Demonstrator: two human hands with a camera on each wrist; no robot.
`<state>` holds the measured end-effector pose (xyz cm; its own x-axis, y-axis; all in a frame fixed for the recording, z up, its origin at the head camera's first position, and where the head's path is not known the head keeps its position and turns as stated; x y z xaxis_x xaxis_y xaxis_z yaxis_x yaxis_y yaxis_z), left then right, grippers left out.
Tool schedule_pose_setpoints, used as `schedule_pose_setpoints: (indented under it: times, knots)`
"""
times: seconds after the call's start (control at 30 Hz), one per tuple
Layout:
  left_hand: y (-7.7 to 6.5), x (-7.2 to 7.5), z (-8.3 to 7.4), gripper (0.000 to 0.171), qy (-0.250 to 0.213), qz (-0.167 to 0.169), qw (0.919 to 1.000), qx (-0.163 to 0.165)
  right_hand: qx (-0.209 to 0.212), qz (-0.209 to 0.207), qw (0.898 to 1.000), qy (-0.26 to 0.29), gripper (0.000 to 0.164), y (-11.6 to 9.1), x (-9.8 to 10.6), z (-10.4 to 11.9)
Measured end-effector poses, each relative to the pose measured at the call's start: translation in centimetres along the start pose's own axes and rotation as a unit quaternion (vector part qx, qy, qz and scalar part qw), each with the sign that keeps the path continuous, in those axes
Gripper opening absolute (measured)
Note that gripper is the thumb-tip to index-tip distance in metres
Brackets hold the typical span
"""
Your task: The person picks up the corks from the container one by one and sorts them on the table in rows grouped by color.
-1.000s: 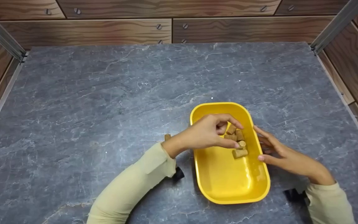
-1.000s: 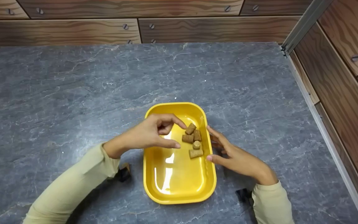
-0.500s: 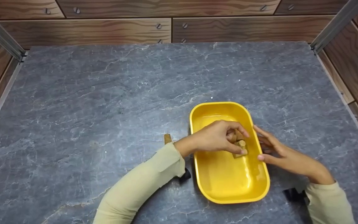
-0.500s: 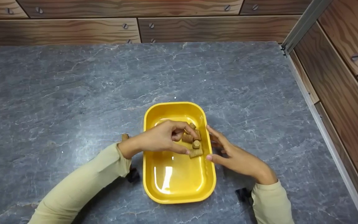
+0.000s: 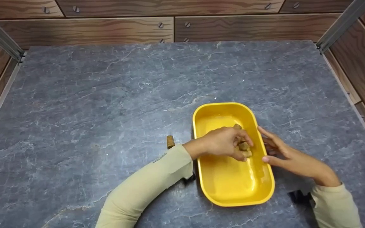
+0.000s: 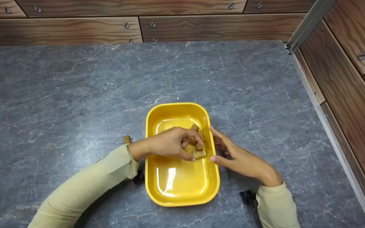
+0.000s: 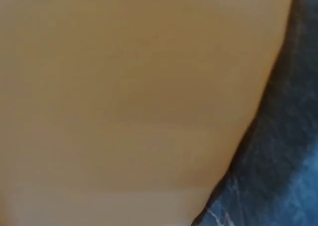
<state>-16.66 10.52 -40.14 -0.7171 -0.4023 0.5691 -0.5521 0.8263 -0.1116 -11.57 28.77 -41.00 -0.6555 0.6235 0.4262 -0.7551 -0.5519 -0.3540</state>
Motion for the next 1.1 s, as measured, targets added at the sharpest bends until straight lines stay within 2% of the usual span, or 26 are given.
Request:
schedule_pose_setpoints:
  times: [0.27, 0.5, 0.73, 1.1]
  knots:
    - [0.3, 0.0, 0.3, 0.033, 0.041, -0.019, 0.9987, 0.024, 0.003, 0.006, 1.000, 0.002, 0.075, 0.0, 0.0, 0.1]
    - [0.8, 0.3, 0.3, 0.029, 0.060, -0.037, 0.9962, 0.051, 0.009, -0.010, 1.000, -0.016, 0.076, 0.0, 0.1, 0.2]
    - [1.1, 0.1, 0.6, 0.025, 0.086, -0.046, 0.9926, 0.073, 0.019, 0.010, 1.000, 0.003, 0.075, 0.0, 0.0, 0.3]
    - [1.2, -0.1, 0.7, 0.012, 0.120, -0.053, 0.9888, 0.071, 0.011, 0.010, 1.000, 0.007, 0.075, -0.1, 0.0, 0.3]
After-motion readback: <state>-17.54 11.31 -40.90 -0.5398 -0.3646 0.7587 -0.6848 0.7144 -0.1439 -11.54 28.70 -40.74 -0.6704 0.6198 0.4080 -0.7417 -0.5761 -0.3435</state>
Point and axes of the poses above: each hand's wrist, its own y-axis towards the middle knuckle, its own x-axis out of the back of the hand, z = x × y, the point moved 5 cm from there along y, towards the middle knuckle, and after that the axes turned 5 degrees about -x, right-handed, at the moved point
